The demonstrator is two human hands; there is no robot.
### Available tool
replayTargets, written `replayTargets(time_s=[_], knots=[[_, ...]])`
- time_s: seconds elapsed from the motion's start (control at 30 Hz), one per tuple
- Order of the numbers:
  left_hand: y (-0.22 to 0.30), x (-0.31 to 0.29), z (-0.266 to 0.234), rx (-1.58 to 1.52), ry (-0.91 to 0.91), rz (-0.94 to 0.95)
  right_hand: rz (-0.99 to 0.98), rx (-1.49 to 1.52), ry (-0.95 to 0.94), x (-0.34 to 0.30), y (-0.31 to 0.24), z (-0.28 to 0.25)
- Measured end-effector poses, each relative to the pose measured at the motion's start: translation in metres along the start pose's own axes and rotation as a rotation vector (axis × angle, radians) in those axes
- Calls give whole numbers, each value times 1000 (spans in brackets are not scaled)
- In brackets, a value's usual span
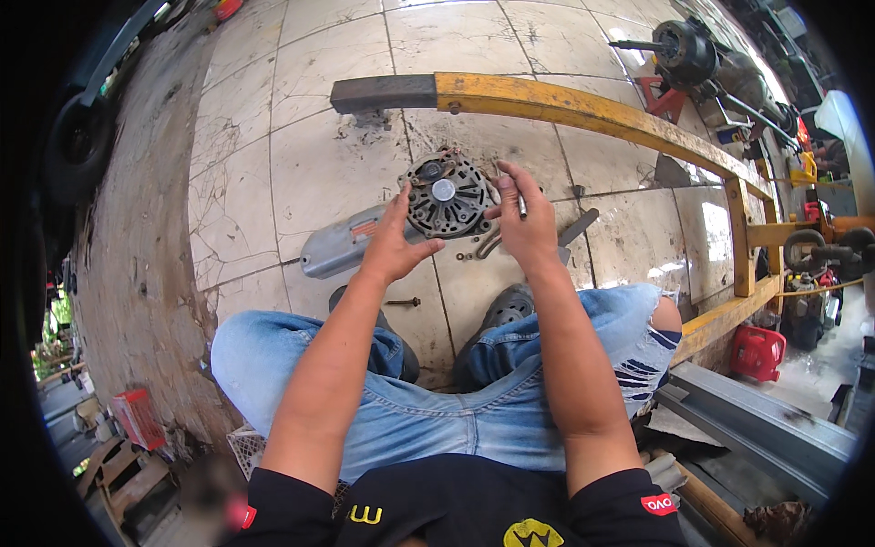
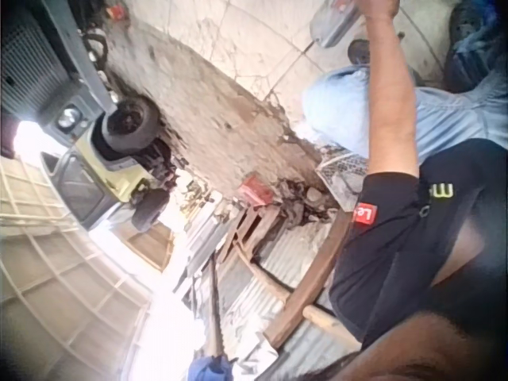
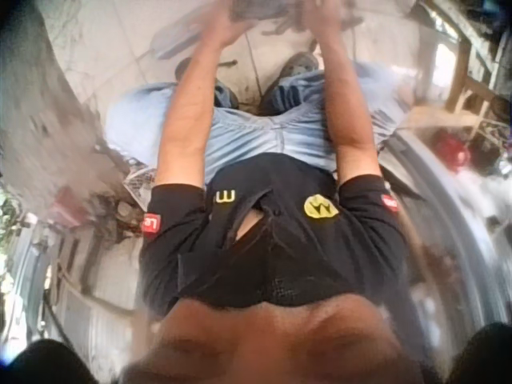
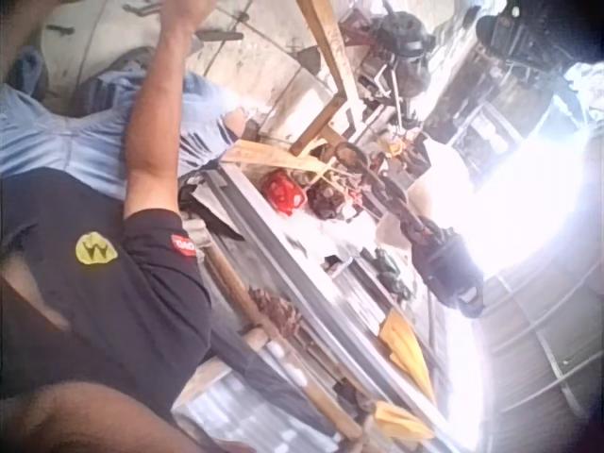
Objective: The person sits on the floor and uses a screwdriver to adjust components on a disassembled alternator. They then use a hammer to tap parts and a sanding block to clean the surface of the alternator.
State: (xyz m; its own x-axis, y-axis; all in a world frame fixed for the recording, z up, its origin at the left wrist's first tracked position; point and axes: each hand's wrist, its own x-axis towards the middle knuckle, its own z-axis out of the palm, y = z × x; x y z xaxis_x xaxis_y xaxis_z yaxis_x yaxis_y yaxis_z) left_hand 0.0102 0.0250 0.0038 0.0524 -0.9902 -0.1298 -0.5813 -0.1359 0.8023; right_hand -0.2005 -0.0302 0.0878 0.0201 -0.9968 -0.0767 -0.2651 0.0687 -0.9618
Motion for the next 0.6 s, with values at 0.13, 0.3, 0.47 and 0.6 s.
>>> replayTargets(time_s=[0.13, 0.3, 0.47, 0.6], knots=[[0, -11, 3, 16, 47, -47, -106, -201, -25, 6, 20, 7], [1, -15, 9, -135, 192, -47, -193, -564, 18, 11, 24, 25], [-10, -16, 8, -282, 276, -84, -225, -915, -32, 16, 16, 50], [-3, -8, 5, -628, 365, -326, -363, -1116, 3, 14, 3, 60]])
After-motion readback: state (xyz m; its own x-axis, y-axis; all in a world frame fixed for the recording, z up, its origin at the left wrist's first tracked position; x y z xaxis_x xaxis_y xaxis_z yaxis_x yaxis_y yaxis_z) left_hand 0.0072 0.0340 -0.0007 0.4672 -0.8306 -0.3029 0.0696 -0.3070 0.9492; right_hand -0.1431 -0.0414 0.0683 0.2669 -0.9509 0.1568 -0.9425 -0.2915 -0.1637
